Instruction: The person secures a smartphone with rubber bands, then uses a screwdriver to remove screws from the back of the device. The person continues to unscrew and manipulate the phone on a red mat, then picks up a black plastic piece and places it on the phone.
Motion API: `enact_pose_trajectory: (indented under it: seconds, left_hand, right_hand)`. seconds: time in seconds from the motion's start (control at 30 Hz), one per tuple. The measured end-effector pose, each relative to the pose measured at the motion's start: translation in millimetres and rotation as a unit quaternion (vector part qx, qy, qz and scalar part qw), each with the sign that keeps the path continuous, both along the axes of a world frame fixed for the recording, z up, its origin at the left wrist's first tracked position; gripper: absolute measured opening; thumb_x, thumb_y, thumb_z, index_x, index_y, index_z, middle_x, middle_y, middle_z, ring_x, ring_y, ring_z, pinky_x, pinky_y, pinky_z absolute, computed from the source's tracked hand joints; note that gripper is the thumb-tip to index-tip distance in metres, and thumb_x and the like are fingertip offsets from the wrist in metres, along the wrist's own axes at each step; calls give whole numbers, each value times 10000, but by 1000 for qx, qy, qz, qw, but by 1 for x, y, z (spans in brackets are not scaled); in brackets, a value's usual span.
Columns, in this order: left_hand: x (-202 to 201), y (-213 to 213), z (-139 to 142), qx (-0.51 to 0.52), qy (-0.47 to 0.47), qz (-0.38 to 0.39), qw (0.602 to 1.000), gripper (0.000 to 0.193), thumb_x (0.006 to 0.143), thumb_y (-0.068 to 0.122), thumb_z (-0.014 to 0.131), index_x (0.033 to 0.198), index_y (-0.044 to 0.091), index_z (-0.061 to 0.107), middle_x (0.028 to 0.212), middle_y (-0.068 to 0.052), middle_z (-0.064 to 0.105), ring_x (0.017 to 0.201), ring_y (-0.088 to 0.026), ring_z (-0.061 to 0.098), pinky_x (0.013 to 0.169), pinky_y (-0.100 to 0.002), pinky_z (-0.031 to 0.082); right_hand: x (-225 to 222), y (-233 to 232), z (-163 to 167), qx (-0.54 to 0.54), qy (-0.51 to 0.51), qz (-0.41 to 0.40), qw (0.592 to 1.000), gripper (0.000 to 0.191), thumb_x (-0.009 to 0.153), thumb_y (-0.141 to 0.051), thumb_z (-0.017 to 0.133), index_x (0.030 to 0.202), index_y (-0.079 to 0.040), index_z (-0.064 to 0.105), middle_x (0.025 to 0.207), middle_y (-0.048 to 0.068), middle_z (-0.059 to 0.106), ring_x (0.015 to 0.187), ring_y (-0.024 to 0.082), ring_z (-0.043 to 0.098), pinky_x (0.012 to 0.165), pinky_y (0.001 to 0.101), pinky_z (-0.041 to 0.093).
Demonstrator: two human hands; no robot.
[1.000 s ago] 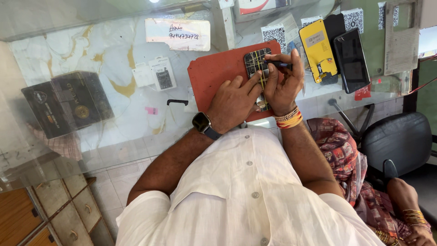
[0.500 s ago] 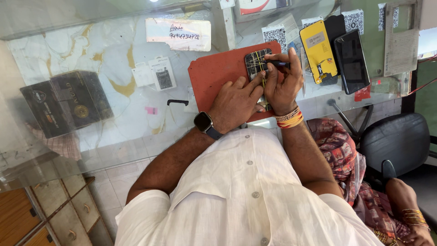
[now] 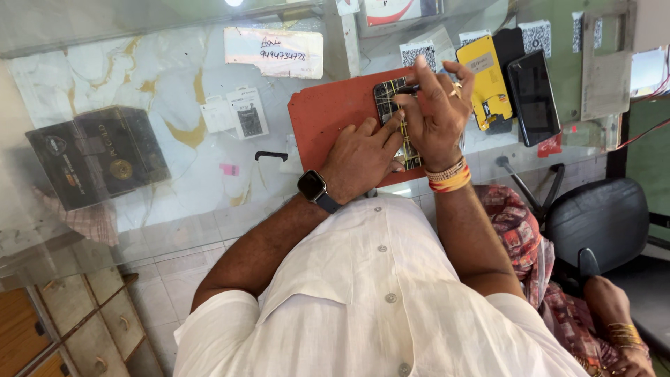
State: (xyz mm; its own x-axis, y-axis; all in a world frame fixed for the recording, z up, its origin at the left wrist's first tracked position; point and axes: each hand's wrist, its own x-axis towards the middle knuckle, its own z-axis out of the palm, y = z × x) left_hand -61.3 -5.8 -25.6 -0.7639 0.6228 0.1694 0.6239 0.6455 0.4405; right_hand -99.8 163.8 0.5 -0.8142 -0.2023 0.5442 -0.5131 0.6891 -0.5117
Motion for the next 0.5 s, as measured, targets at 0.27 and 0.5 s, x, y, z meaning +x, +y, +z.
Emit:
enact_pose_trajectory:
  seconds: [0.27, 0.5]
  left_hand:
    - [2, -1, -2, 8, 12, 5, 1000, 485, 862, 459, 739, 1138, 68, 657, 1501, -86, 550, 964, -256, 587, 680, -407, 494]
    - [2, -1, -2, 20, 28, 16, 999, 517, 848, 467, 740, 1162, 65, 653, 1489, -93, 548, 983, -268, 586, 683, -411, 493]
  right_hand:
    - [-7, 0, 5, 3, 13, 23, 1000, 486, 992, -69, 797, 1422, 1, 583, 1027, 48, 770, 915, 178, 704, 1075, 477, 418]
    - [-6, -1, 5, 32, 21, 15, 999, 462, 1000, -16, 752, 1430, -42, 586, 1001, 29, 773, 906, 230, 674, 1040, 453, 447]
